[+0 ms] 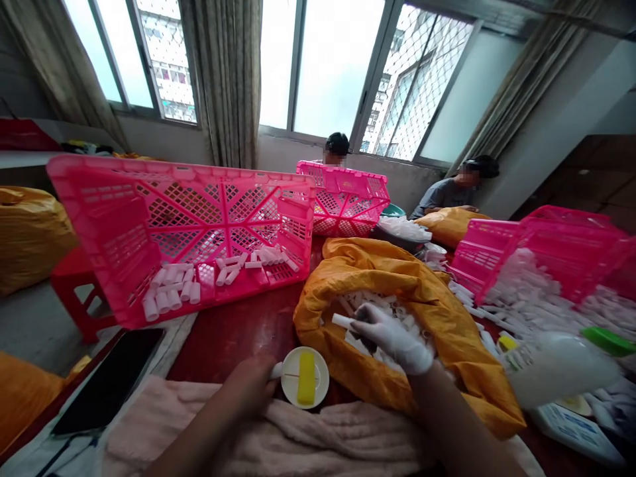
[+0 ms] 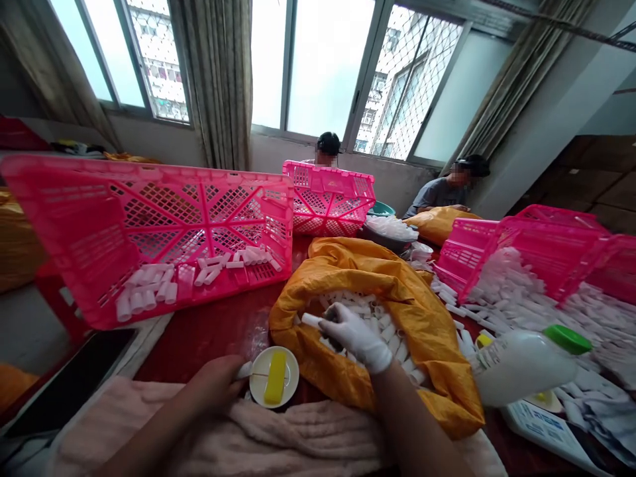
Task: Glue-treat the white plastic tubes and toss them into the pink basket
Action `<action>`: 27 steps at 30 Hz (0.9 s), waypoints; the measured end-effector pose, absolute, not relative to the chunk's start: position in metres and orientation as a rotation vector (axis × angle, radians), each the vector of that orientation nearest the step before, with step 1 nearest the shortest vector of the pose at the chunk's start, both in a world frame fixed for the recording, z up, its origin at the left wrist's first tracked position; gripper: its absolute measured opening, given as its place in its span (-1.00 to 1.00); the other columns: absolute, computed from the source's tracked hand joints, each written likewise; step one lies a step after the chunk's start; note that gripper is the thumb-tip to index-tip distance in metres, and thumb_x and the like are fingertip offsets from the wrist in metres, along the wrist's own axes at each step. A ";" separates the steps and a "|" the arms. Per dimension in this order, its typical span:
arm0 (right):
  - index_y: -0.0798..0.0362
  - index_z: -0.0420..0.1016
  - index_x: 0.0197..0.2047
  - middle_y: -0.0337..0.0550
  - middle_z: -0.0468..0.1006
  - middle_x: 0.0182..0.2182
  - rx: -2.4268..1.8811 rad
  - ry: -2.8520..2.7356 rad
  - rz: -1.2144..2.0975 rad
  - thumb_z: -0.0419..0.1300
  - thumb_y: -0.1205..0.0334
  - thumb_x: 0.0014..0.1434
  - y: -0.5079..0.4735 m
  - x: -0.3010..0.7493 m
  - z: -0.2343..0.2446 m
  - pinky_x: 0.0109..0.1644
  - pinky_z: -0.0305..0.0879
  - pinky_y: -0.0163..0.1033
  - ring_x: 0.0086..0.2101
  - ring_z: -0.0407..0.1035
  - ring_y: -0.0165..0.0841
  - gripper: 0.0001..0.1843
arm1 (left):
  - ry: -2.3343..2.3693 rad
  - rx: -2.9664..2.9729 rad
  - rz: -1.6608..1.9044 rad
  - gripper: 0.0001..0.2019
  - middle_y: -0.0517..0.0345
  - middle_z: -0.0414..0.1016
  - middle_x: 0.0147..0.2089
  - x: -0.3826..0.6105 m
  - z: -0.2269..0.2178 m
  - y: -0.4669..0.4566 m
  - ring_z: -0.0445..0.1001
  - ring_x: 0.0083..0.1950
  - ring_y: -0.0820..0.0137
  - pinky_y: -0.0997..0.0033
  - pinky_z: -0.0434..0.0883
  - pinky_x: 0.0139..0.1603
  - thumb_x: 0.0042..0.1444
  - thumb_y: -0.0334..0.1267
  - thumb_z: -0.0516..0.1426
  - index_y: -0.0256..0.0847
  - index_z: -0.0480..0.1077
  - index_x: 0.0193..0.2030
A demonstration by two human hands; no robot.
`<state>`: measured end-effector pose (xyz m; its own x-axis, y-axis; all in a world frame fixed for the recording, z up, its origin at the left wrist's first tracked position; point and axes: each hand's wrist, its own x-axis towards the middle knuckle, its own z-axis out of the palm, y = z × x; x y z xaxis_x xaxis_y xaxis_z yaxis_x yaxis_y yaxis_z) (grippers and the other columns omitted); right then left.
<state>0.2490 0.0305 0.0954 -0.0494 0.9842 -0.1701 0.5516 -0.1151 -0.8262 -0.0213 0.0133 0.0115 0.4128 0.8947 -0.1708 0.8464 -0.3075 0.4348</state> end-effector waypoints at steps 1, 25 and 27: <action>0.08 0.26 -0.29 -0.27 0.39 -0.54 -1.553 -1.509 1.225 0.16 0.00 0.00 0.017 0.242 0.084 -0.56 0.19 -0.35 -0.60 0.27 -0.45 -0.66 | 1.482 2.190 0.140 -0.84 0.10 0.45 -0.31 -0.020 0.011 0.012 0.39 -0.28 0.37 0.49 0.20 -0.33 -0.01 -0.21 -0.03 -0.18 0.34 -0.39; 0.05 0.33 -0.25 -0.23 0.43 -0.41 -1.399 -1.682 1.260 0.08 0.14 0.12 -0.040 0.210 0.043 -0.34 0.26 -0.30 -0.42 0.31 -0.42 -0.82 | 1.579 2.136 0.440 -0.70 0.18 0.34 -0.45 -0.023 0.011 0.005 0.30 -0.39 0.43 0.50 0.15 -0.39 0.10 -0.04 -0.08 -0.20 0.24 -0.49; 0.03 0.34 -0.22 -0.21 0.45 -0.33 -1.462 -1.834 1.068 0.07 0.16 0.13 -0.038 0.208 0.051 -0.18 0.26 -0.24 -0.29 0.34 -0.36 -0.83 | 1.586 2.183 0.491 -0.71 0.17 0.35 -0.43 -0.023 0.013 0.004 0.30 -0.36 0.41 0.48 0.16 -0.36 0.11 -0.05 -0.09 -0.19 0.24 -0.45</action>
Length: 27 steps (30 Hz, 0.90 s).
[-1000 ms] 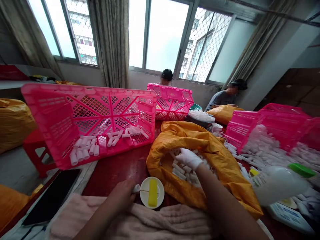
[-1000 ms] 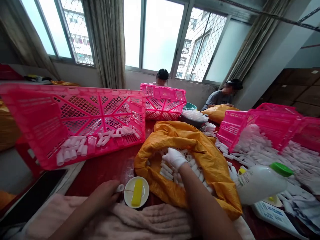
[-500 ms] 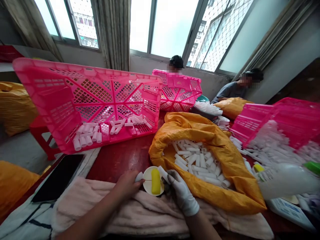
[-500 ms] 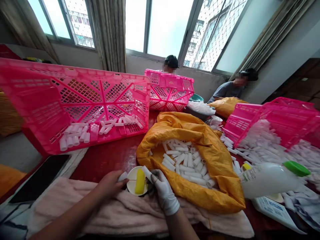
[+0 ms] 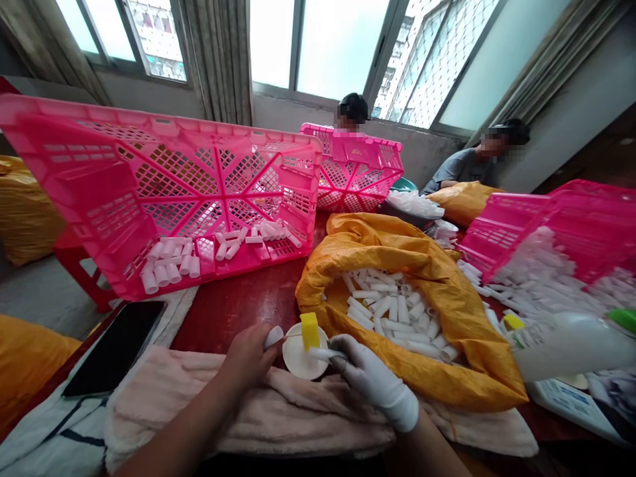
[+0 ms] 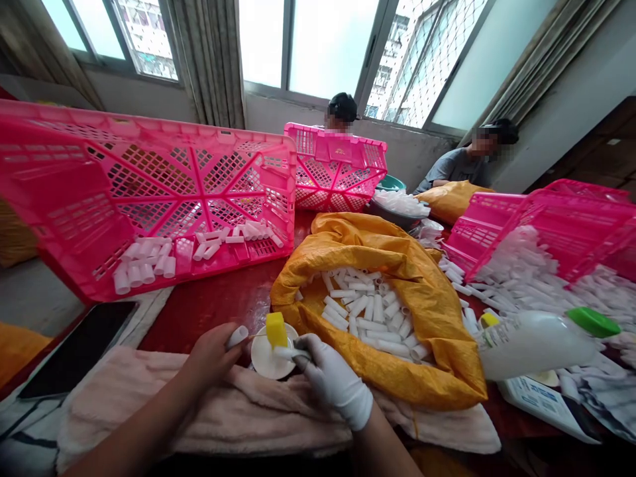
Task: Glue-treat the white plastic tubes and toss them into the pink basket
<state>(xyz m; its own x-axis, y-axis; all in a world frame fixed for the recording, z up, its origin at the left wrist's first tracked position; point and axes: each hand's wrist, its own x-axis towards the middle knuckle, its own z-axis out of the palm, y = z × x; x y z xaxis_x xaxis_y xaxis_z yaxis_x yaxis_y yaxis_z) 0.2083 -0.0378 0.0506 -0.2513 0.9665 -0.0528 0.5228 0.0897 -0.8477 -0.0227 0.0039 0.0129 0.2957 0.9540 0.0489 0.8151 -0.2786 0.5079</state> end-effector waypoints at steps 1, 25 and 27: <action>0.02 0.34 -0.19 -0.20 0.46 -0.29 -1.483 -1.869 0.984 0.06 0.17 0.14 -0.036 0.207 0.052 -0.13 0.25 -0.22 -0.25 0.34 -0.34 -0.83 | 1.594 2.207 0.491 -0.72 0.16 0.35 -0.42 -0.022 0.013 0.004 0.31 -0.34 0.40 0.47 0.17 -0.34 0.11 -0.06 -0.09 -0.19 0.25 -0.44; 0.01 0.38 -0.14 -0.08 0.41 -0.18 -1.223 -2.151 0.427 -0.01 0.38 0.13 -0.002 0.200 0.008 -0.03 0.29 -0.10 -0.15 0.31 -0.29 -0.75 | 1.606 2.249 0.112 -0.74 0.09 0.45 -0.32 -0.013 0.010 0.010 0.40 -0.27 0.34 0.43 0.19 -0.34 0.07 -0.08 -0.05 -0.20 0.32 -0.40; 0.03 0.34 -0.10 -0.06 0.39 -0.15 -1.241 -2.119 0.421 0.00 0.38 0.13 -0.006 0.201 0.007 0.01 0.26 -0.08 -0.12 0.30 -0.28 -0.73 | 1.603 2.258 0.118 -0.76 0.09 0.45 -0.32 -0.013 0.009 0.010 0.40 -0.27 0.34 0.43 0.19 -0.33 0.07 -0.09 -0.04 -0.20 0.31 -0.40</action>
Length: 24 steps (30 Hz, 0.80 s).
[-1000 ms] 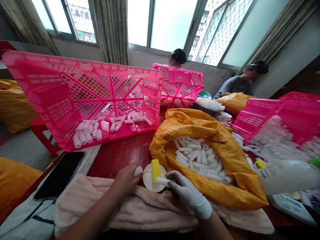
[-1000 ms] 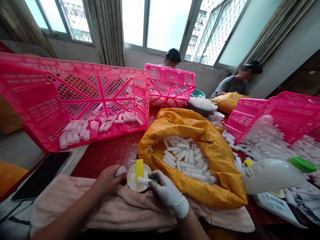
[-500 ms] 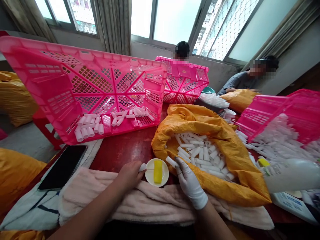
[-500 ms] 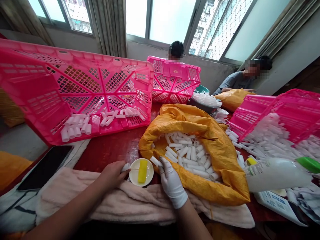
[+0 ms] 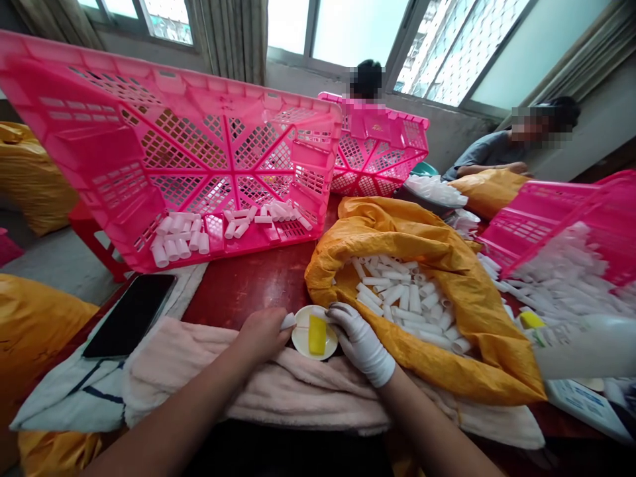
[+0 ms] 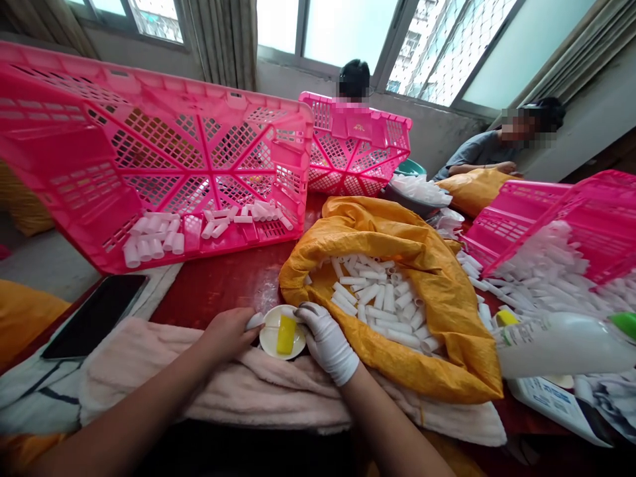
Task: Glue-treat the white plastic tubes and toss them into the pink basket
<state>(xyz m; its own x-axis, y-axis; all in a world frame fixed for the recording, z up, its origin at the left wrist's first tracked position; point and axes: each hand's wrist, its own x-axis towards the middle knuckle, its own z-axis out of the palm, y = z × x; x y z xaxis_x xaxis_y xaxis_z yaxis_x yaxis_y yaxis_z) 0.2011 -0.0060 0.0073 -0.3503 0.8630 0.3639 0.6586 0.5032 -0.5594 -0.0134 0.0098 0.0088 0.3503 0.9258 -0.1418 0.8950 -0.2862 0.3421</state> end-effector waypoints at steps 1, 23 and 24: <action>0.04 0.32 -0.08 -0.05 0.39 -0.14 -1.259 -2.103 0.414 0.00 0.39 0.13 -0.007 0.201 0.007 0.03 0.24 -0.07 -0.11 0.29 -0.28 -0.72 | 1.604 2.261 0.121 -0.76 0.10 0.45 -0.32 -0.013 0.008 0.010 0.40 -0.27 0.34 0.43 0.19 -0.33 0.07 -0.10 -0.04 -0.20 0.31 -0.40; 0.06 0.33 -0.11 -0.03 0.37 -0.15 -1.133 -2.432 0.166 -0.04 0.42 0.18 -0.023 0.213 0.010 -0.02 0.25 -0.02 -0.12 0.23 -0.24 -0.76 | 1.653 2.325 0.115 -0.74 0.10 0.44 -0.30 -0.014 0.011 0.007 0.40 -0.26 0.35 0.43 0.21 -0.32 0.08 -0.08 -0.06 -0.19 0.33 -0.35; 0.05 0.34 -0.13 -0.04 0.38 -0.17 -1.098 -2.455 0.169 -0.04 0.42 0.18 -0.024 0.214 0.011 -0.04 0.27 -0.03 -0.13 0.24 -0.25 -0.77 | 1.658 2.327 0.117 -0.73 0.10 0.44 -0.30 -0.014 0.011 0.006 0.40 -0.26 0.34 0.43 0.21 -0.33 0.08 -0.08 -0.06 -0.19 0.33 -0.35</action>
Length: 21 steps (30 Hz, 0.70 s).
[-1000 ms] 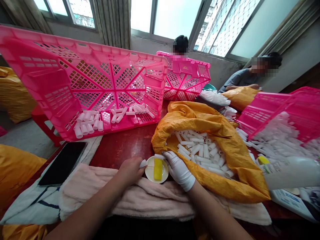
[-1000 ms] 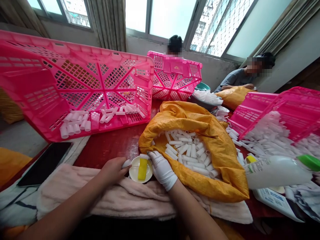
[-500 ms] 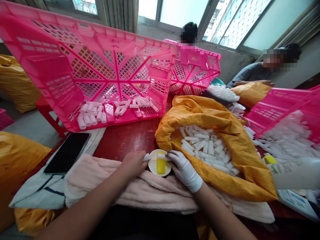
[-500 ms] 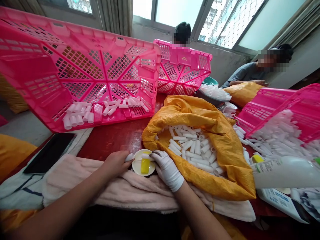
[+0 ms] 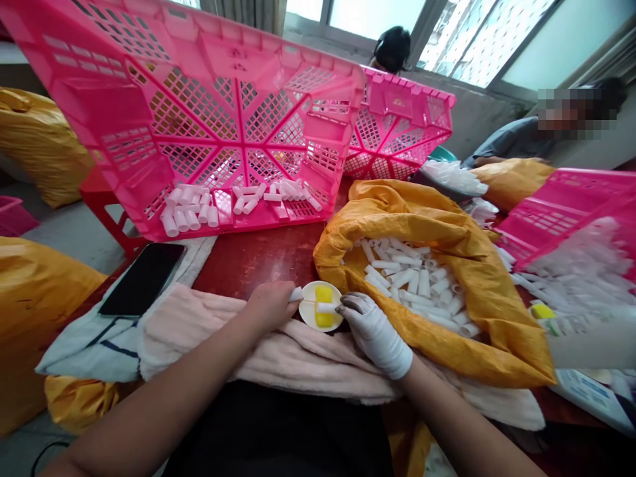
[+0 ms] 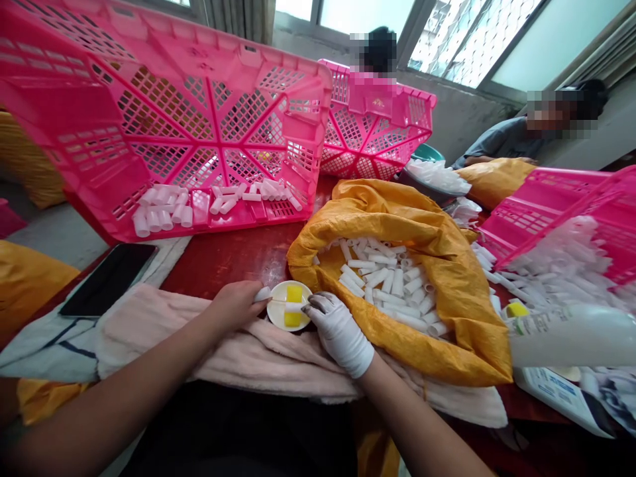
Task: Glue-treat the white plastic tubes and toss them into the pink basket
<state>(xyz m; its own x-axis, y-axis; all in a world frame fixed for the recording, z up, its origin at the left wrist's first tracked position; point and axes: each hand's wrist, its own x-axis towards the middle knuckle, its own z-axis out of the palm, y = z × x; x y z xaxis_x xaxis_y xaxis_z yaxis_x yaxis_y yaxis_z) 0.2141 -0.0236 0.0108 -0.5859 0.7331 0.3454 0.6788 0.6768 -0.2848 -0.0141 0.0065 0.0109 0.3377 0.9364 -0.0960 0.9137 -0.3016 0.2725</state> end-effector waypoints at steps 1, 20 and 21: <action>0.03 0.34 -0.13 -0.05 0.37 -0.17 -1.077 -2.458 0.185 -0.04 0.41 0.18 -0.024 0.215 0.012 -0.05 0.28 -0.04 -0.13 0.24 -0.25 -0.77 | 1.662 2.331 0.117 -0.73 0.10 0.45 -0.30 -0.014 0.010 0.006 0.40 -0.26 0.34 0.43 0.21 -0.33 0.08 -0.07 -0.06 -0.19 0.33 -0.35; -0.01 0.36 -0.13 -0.07 0.42 -0.19 -0.939 -2.234 0.407 0.03 0.35 0.16 -0.047 0.200 0.021 -0.16 0.32 -0.18 -0.20 0.34 -0.31 -0.79 | 1.703 2.364 0.384 -0.79 0.09 0.39 -0.17 -0.017 0.017 0.006 0.34 -0.13 0.29 0.35 0.23 -0.18 0.07 -0.13 0.00 -0.16 0.35 -0.23; -0.03 0.32 -0.09 -0.08 0.39 -0.14 -0.963 -2.031 0.483 0.04 0.35 0.15 -0.046 0.199 0.019 -0.12 0.32 -0.17 -0.15 0.32 -0.31 -0.76 | 1.712 2.398 0.442 -0.79 0.10 0.38 -0.15 -0.018 0.021 0.004 0.32 -0.11 0.28 0.33 0.22 -0.15 0.06 -0.16 0.02 -0.13 0.33 -0.18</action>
<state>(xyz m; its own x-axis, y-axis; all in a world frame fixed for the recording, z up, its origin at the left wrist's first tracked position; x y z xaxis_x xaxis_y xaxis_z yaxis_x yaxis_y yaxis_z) 0.1988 -0.0456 0.0189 -0.3734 0.7730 0.5129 0.4592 0.6344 -0.6218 -0.0179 0.0036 0.0211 0.3004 0.9428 0.1445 0.8948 -0.3311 0.2995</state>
